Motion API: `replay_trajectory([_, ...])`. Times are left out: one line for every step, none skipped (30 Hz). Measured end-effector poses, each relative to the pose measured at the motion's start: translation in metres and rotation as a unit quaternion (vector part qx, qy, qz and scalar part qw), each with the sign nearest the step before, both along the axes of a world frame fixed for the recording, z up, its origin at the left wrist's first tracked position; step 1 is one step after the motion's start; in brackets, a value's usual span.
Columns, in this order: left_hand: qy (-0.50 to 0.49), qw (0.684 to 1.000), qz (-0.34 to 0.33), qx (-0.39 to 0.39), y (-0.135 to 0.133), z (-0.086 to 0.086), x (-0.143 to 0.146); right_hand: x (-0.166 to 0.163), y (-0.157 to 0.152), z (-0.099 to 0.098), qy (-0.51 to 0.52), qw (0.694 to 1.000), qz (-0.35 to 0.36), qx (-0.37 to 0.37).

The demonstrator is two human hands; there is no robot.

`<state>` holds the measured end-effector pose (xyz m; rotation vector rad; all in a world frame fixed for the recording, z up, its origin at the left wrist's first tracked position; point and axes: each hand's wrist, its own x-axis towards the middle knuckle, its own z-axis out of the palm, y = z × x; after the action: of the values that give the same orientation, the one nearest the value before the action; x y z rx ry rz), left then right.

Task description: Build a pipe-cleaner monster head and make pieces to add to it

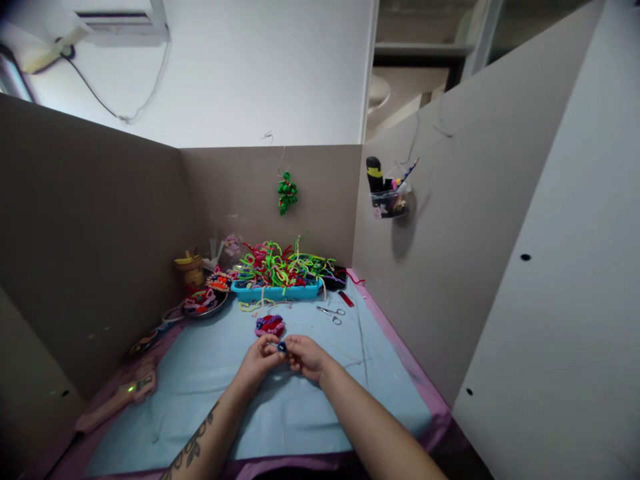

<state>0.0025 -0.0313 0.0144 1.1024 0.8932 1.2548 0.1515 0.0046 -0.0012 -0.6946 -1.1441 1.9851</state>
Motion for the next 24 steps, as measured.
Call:
replay_trajectory([0.001,1.0,-0.002,-0.001,0.0,0.0,0.0,0.0,0.0,0.0,0.0,1.0,-0.001,0.002])
replay_trajectory([0.001,1.0,-0.003,-0.002,0.001,-0.001,0.0,0.0,-0.001,0.0,0.0,1.0,-0.002,0.003])
replay_trajectory([0.002,1.0,-0.004,-0.002,0.001,-0.001,0.0,-0.001,-0.001,0.001,0.001,1.0,-0.005,0.005])
replay_trajectory([0.003,1.0,-0.005,-0.002,0.002,-0.002,0.0,-0.001,-0.001,0.001,0.001,1.0,-0.008,0.007])
replay_trajectory([0.005,1.0,-0.005,-0.001,0.002,-0.003,-0.001,-0.001,-0.001,0.001,0.003,1.0,-0.011,0.009])
replay_trajectory([0.006,1.0,-0.005,0.0,0.003,-0.004,-0.001,-0.001,-0.001,0.001,0.004,1.0,-0.014,0.01])
replay_trajectory([0.006,1.0,-0.005,0.001,0.003,-0.004,-0.001,-0.001,-0.001,0.001,0.006,1.0,-0.017,0.011])
replay_trajectory([0.007,1.0,-0.005,0.002,0.003,-0.005,-0.001,-0.002,-0.001,0.001,0.008,1.0,-0.02,0.012])
replay_trajectory([0.007,1.0,-0.005,0.004,0.004,-0.006,-0.001,-0.002,-0.001,0.001,0.009,1.0,-0.022,0.013])
replay_trajectory([0.008,1.0,-0.006,0.005,0.004,-0.007,-0.001,-0.002,-0.001,0.001,0.009,1.0,-0.025,0.014])
replay_trajectory([0.009,1.0,-0.007,0.005,0.004,-0.007,-0.001,-0.002,-0.001,0.001,0.01,0.999,-0.027,0.014])
replay_trajectory([0.01,1.0,-0.008,0.006,0.004,-0.008,-0.001,-0.002,-0.001,0.0,0.01,0.999,-0.029,0.014])
replay_trajectory([0.01,1.0,-0.008,0.006,0.005,-0.008,-0.001,-0.002,-0.001,0.0,0.009,0.999,-0.031,0.014])
replay_trajectory([0.011,1.0,-0.008,0.007,0.005,-0.009,-0.001,-0.002,-0.001,-0.001,0.009,0.999,-0.033,0.013])
replay_trajectory([0.012,1.0,-0.007,0.008,0.006,-0.009,-0.001,-0.003,0.0,-0.001,0.009,0.999,-0.036,0.012])
replay_trajectory([0.012,1.0,-0.006,0.01,0.006,-0.01,-0.002,-0.003,0.0,-0.002,0.008,0.999,-0.039,0.01])
replay_trajectory([0.012,1.0,-0.005,0.011,0.007,-0.01,-0.002,-0.003,0.001,-0.003,0.007,0.999,-0.042,0.007])
replay_trajectory([0.012,1.0,-0.003,0.013,0.007,-0.011,-0.002,-0.003,0.001,-0.003,0.006,0.999,-0.045,0.004])
replay_trajectory([0.012,1.0,-0.001,0.014,0.007,-0.011,-0.002,-0.003,0.002,-0.004,0.004,0.999,-0.048,0.002])
replay_trajectory([0.012,1.0,0.0,0.015,0.007,-0.012,-0.003,-0.002,0.003,-0.004,0.003,0.999,-0.05,-0.001])
replay_trajectory([0.012,1.0,0.001,0.016,0.008,-0.012,-0.003,-0.002,0.004,-0.004,0.001,0.999,-0.051,-0.004])
replay_trajectory([0.012,1.0,0.002,0.015,0.008,-0.012,-0.003,-0.002,0.005,-0.005,0.0,0.999,-0.053,-0.006])
replay_trajectory([0.012,1.0,0.004,0.015,0.008,-0.013,-0.004,-0.002,0.005,-0.004,-0.001,0.998,-0.056,-0.007])
replay_trajectory([0.012,1.0,0.005,0.014,0.008,-0.013,-0.004,-0.001,0.006,-0.004,0.0,0.998,-0.06,-0.008])
